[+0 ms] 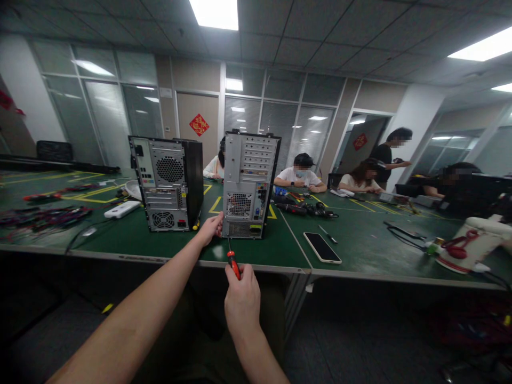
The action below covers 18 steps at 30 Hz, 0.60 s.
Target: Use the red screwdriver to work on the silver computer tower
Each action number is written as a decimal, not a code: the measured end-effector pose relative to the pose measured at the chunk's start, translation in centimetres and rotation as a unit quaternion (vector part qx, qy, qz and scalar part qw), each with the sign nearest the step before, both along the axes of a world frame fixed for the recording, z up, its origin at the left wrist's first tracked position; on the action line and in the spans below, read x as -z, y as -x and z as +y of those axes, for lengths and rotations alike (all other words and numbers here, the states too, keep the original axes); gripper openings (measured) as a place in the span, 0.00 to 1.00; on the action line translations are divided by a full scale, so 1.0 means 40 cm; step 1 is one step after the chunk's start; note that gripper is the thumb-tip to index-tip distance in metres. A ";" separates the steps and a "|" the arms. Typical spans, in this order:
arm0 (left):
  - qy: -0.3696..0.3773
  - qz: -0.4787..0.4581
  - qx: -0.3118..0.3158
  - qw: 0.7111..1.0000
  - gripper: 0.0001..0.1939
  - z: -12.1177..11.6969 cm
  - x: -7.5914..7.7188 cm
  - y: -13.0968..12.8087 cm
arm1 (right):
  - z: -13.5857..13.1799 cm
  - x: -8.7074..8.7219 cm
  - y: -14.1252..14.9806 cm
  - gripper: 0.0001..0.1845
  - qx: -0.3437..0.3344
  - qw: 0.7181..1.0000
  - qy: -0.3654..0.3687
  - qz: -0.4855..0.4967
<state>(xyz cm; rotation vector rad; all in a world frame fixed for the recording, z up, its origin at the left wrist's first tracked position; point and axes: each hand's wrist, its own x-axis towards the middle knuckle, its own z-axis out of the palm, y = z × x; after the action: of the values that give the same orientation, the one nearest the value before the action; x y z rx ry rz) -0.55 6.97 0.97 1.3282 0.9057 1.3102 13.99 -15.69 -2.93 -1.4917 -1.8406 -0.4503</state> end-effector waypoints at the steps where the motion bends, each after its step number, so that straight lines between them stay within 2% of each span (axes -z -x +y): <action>1: 0.002 -0.002 -0.001 1.000 0.36 0.001 0.001 0.000 | 0.000 0.000 0.001 0.21 -0.003 1.000 -0.001 0.002; 7: 0.004 -0.002 0.000 1.000 0.36 0.000 0.000 0.001 | -0.007 -0.010 0.012 0.13 -0.036 0.994 0.042 0.090; 12: -0.003 -0.004 0.007 1.000 0.36 0.001 0.004 0.003 | 0.003 -0.010 0.008 0.19 -0.032 0.973 0.105 0.205; 15: -0.001 -0.003 0.007 1.000 0.36 0.004 0.006 0.004 | 0.005 -0.010 0.006 0.21 -0.038 0.976 0.086 0.195; 18: 0.001 -0.003 0.005 1.000 0.36 0.002 0.004 0.003 | 0.000 -0.013 0.010 0.19 -0.052 0.982 0.055 0.172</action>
<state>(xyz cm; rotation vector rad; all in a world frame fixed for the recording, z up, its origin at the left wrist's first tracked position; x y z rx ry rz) -0.67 7.05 0.83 1.3252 0.8948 1.3057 13.60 -15.68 -2.42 -1.4353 -1.6771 -0.0346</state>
